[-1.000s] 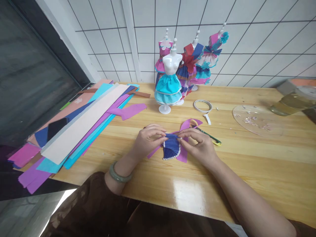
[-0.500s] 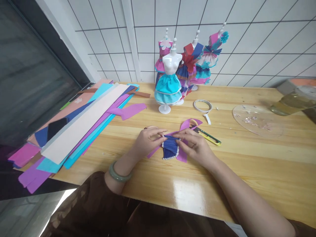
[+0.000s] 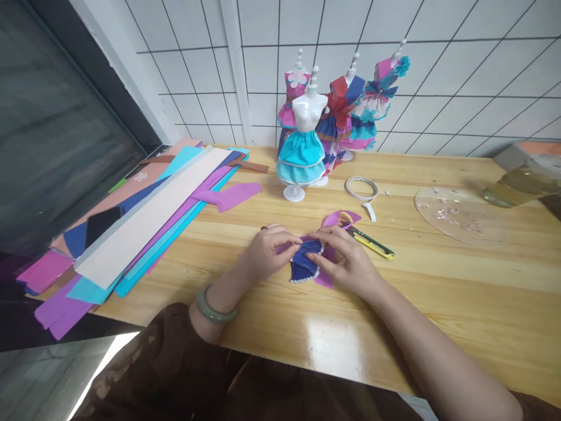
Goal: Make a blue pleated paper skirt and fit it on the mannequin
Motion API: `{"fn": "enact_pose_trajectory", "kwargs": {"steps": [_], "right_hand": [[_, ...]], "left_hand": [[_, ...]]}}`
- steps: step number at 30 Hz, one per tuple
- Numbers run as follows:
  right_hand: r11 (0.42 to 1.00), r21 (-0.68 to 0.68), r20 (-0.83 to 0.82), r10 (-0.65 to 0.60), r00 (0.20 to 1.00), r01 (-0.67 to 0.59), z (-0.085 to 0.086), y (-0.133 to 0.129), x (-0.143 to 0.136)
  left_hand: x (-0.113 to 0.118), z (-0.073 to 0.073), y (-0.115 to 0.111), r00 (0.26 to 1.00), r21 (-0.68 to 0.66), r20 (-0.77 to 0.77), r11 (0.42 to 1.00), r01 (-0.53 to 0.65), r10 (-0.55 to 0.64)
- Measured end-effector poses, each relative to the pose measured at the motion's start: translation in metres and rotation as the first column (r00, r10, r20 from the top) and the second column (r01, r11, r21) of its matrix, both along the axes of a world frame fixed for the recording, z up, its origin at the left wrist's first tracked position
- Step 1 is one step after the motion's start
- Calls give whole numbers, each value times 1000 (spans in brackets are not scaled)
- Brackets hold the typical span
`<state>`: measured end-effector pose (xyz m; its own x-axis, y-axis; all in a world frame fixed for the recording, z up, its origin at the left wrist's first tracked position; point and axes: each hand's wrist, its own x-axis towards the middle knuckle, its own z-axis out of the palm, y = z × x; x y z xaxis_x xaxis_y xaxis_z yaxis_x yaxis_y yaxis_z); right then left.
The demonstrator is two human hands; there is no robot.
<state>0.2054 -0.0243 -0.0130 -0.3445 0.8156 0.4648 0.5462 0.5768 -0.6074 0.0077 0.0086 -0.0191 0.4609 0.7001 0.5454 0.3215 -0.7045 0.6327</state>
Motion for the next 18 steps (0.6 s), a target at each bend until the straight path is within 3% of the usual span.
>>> {"fn": "enact_pose_trajectory", "kwargs": {"steps": [6, 18], "right_hand": [[999, 33, 58, 17, 998, -19, -2, 2, -1], [999, 41, 17, 10, 1000, -10, -3, 2, -2]], "left_hand": [[3, 0, -2, 999, 14, -23, 999, 45, -45], [1, 2, -2, 994, 24, -65, 996, 91, -89]]}}
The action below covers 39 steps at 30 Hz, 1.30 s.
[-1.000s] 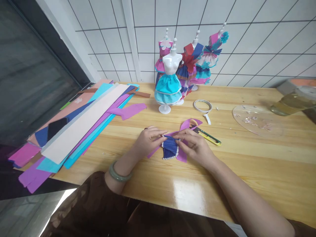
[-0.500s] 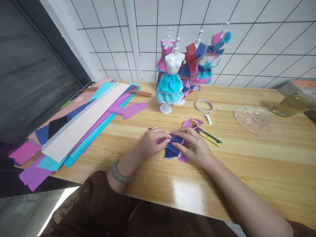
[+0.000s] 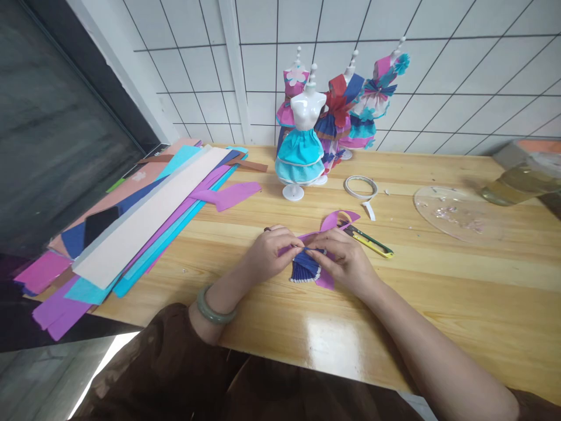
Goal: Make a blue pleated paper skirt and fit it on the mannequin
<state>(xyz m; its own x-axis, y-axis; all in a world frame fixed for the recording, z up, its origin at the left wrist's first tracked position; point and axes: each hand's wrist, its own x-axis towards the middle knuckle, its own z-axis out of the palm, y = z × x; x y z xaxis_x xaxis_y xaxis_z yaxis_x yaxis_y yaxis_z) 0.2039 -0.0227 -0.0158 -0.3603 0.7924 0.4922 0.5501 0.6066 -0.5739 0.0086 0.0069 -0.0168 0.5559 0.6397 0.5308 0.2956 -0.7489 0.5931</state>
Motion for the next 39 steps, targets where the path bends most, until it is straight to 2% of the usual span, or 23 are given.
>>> {"fn": "enact_pose_trajectory", "kwargs": {"steps": [6, 12, 18, 24, 27, 34, 39], "right_hand": [[999, -42, -58, -28, 998, 25, -2, 1, 2], [999, -28, -12, -18, 1000, 18, -1, 2, 5], [1000, -7, 14, -11, 1000, 11, 0, 1, 5], [1000, -3, 37, 3, 999, -3, 2, -1, 3], [1000, 5, 36, 2, 999, -2, 1, 0, 4], [1000, 28, 46, -3, 999, 1, -2, 0, 3], [999, 29, 69, 19, 997, -21, -2, -2, -1]], "left_hand": [[-2, -2, 1, 999, -34, 12, 998, -46, 46], [-4, -5, 1, 996, -51, 1, 995, -90, 90], [-4, 2, -2, 993, -56, -84, 995, -88, 84], [-4, -1, -1, 987, -13, -88, 991, -136, 135], [-4, -2, 0, 992, -13, -67, 994, -109, 108], [-3, 7, -5, 996, -21, -86, 999, -36, 34], [-1, 1, -2, 992, 32, -110, 998, -61, 64]]}}
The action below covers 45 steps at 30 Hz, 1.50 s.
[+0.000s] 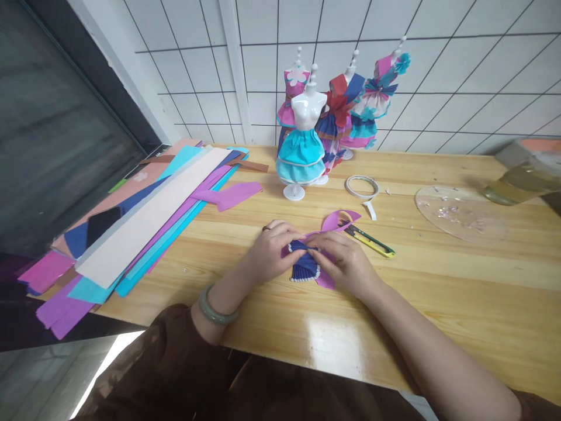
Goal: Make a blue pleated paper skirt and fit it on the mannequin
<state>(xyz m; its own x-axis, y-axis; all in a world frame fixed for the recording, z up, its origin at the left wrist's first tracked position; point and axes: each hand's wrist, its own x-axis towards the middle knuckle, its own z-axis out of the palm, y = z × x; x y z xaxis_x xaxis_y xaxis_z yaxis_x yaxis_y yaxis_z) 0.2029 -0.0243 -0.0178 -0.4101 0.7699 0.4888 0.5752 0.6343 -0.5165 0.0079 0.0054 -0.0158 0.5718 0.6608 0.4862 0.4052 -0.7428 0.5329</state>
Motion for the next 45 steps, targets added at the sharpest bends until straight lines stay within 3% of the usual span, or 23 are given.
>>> {"fn": "enact_pose_trajectory", "kwargs": {"steps": [9, 12, 14, 17, 19, 22, 25, 29, 36, 41, 45], "right_hand": [[1000, -13, 4, 1, 1000, -1, 1, -1, -1], [1000, -19, -41, -5, 999, 4, 2, -1, -1], [998, -47, -106, -36, 994, 31, 3, -1, -1], [978, -166, -260, -171, 950, 130, 5, -1, 0], [938, -311, -394, -272, 878, 151, 6, -1, 1], [865, -496, -540, -375, 754, 75, 7, -1, 2], [828, -561, -590, -399, 702, -1, 7, -1, 2], [838, -545, -577, -350, 738, -29, 3, -2, 0], [943, -303, -341, -244, 908, 139, 5, -3, -5], [977, -167, -263, -171, 950, 130, 5, -3, -5], [980, -152, -255, -165, 953, 129, 3, -2, -4]], "left_hand": [[0, -4, 4, 999, 2, 28, 1000, 18, -18], [1, -4, 3, 996, -78, 93, 997, 17, -10], [1, -4, 2, 981, -205, 192, 979, 12, 28], [1, -3, 1, 928, -456, 353, 888, 60, 119], [1, -2, 0, 896, -577, 422, 803, 150, 136], [3, 0, -2, 874, -646, 478, 710, 279, 92], [5, 0, -4, 868, -662, 492, 677, 322, 69], [7, -1, -5, 857, -683, 505, 654, 324, 102], [9, 3, -6, 851, -702, 509, 635, 322, 132], [9, 5, -6, 843, -745, 504, 588, 315, 186], [7, 5, -5, 847, -746, 487, 606, 276, 213]]}}
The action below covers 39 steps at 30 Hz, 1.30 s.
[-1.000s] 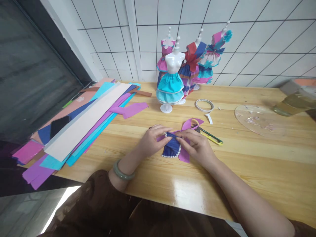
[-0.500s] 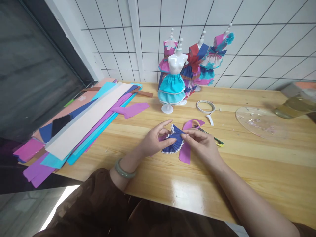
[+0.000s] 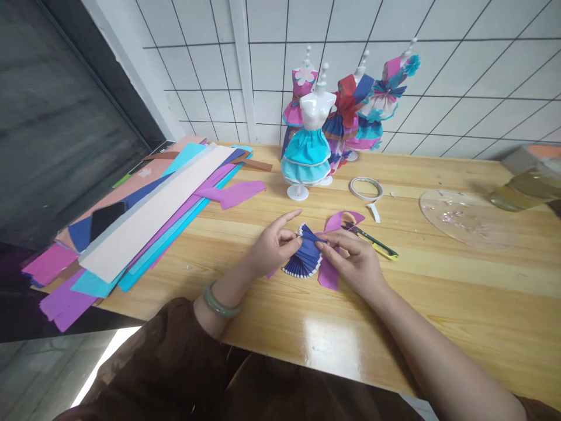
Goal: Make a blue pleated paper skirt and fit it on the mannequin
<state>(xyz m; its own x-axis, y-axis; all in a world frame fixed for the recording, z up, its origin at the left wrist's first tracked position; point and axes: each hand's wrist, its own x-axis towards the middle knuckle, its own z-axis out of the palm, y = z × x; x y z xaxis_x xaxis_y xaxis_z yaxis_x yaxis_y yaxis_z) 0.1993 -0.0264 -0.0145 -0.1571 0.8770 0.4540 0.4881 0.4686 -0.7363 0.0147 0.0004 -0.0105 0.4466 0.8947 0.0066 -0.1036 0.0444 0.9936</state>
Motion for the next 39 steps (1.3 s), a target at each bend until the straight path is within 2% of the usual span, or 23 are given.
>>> {"fn": "enact_pose_trajectory", "kwargs": {"steps": [6, 12, 19, 22, 29, 33, 36, 39], "right_hand": [[999, -30, -28, -33, 999, 32, 1, 0, 0], [997, -78, -67, -21, 998, 16, 1, -2, -3], [967, -252, -254, -44, 966, -22, 0, -2, -4], [975, -223, -231, -34, 972, -19, -1, -2, -3], [999, -41, -63, 4, 998, -7, -2, -1, -1], [1000, -29, -45, -11, 999, 10, -1, -1, 0], [998, -54, -59, -32, 998, 29, -1, 0, 0], [995, -90, -83, -58, 995, 50, -2, 1, 1]], "left_hand": [[-1, 2, 2, 997, -17, 31, 998, -66, 67], [2, -3, -1, 997, -39, 44, 997, 66, -64], [0, -5, -1, 998, -23, 23, 998, 60, -59], [-1, -4, -1, 998, -39, 28, 998, 58, -57], [-3, -1, -3, 999, -23, 24, 999, 40, -39], [-2, -3, -5, 998, -3, 29, 998, 59, -59], [-2, -5, -8, 994, 61, 3, 993, 105, -106], [-3, -5, -8, 991, 197, -108, 975, 100, -80]]}}
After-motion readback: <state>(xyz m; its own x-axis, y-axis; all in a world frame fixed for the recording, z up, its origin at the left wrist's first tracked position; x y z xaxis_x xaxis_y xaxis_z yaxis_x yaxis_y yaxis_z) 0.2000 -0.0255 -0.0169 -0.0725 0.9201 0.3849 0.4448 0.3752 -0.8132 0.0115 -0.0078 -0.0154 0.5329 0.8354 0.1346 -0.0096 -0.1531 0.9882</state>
